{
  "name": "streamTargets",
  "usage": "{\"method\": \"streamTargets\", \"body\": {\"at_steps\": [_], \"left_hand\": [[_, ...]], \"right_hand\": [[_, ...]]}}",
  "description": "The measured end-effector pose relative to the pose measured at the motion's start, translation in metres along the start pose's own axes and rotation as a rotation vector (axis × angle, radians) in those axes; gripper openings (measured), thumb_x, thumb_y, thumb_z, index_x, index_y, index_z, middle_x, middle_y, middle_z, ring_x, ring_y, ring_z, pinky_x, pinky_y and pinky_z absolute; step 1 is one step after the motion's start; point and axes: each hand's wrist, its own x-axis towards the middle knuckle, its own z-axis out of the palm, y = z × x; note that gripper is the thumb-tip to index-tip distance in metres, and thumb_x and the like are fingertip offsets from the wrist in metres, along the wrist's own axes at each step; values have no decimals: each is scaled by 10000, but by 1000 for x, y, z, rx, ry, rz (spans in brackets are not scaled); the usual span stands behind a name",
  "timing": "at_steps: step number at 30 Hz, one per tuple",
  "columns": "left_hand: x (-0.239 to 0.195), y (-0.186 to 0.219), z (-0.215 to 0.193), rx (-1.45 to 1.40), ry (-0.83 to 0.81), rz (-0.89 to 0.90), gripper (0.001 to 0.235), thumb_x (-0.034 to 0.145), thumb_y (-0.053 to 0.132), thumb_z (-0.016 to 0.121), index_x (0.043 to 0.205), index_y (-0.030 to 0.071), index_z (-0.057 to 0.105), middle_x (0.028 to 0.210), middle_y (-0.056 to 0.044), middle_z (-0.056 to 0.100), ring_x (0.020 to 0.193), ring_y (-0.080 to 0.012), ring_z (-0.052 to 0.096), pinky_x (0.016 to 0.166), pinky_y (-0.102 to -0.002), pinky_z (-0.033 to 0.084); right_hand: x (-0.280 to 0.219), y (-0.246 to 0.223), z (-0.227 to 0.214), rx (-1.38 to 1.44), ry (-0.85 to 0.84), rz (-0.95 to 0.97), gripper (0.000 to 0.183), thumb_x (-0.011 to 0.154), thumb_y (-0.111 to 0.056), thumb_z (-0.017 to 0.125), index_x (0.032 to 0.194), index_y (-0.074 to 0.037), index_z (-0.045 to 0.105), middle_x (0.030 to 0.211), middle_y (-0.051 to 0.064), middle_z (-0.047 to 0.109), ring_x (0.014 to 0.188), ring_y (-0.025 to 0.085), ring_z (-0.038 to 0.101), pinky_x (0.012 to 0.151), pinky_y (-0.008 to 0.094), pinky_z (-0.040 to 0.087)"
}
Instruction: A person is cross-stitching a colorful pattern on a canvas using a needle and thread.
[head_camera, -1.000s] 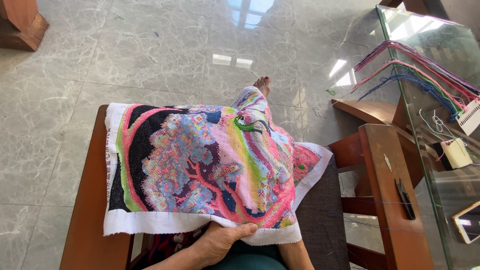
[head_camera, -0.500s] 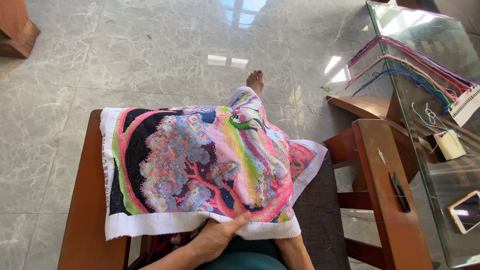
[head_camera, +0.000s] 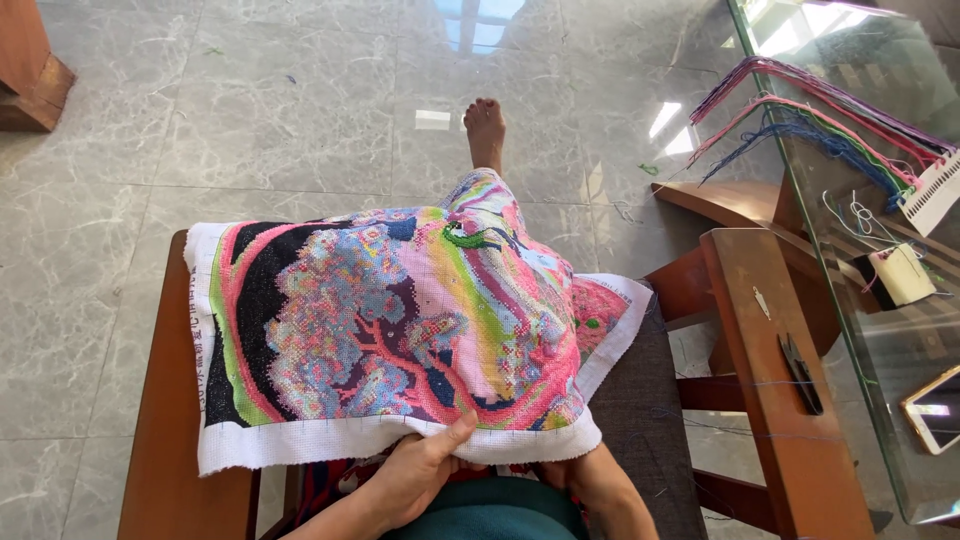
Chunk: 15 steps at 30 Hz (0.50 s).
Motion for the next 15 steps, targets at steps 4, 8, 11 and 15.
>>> {"method": "streamTargets", "body": {"at_steps": [4,8,11,15], "left_hand": [[-19,2,-12,616,-133,9,576,824,254,770,1374,100,696,1379,-27,766,1275,-152,678,1151,-283,460],[-11,-10,-47,1142,-398,199,442,873,380,723,1267,187,776,1176,132,808,1057,54,672,971,-147,498],[-31,-10,-32,1236,-798,324,476,845,524,726,1245,265,739,1420,-72,672,1343,-181,636,1168,-315,419],[-11,-38,-10,658,-351,-31,273,865,134,814,1075,-20,897,919,-125,854,795,-116,704,721,-211,496]], "right_hand": [[-9,-18,-23,-207,-206,-215,191,1069,-242,564,945,-104,611,803,10,574,694,117,472,606,287,433],[-61,-82,-21,-545,-292,-395,272,1054,-309,531,873,-140,644,778,-15,720,685,131,618,671,311,473],[-77,-87,10,-313,-220,-567,186,1039,-183,493,886,-110,570,1005,65,715,809,133,614,743,298,521],[-51,-81,44,-446,737,-1538,173,1030,-214,587,919,-114,673,924,117,683,679,187,681,660,304,568]]}}
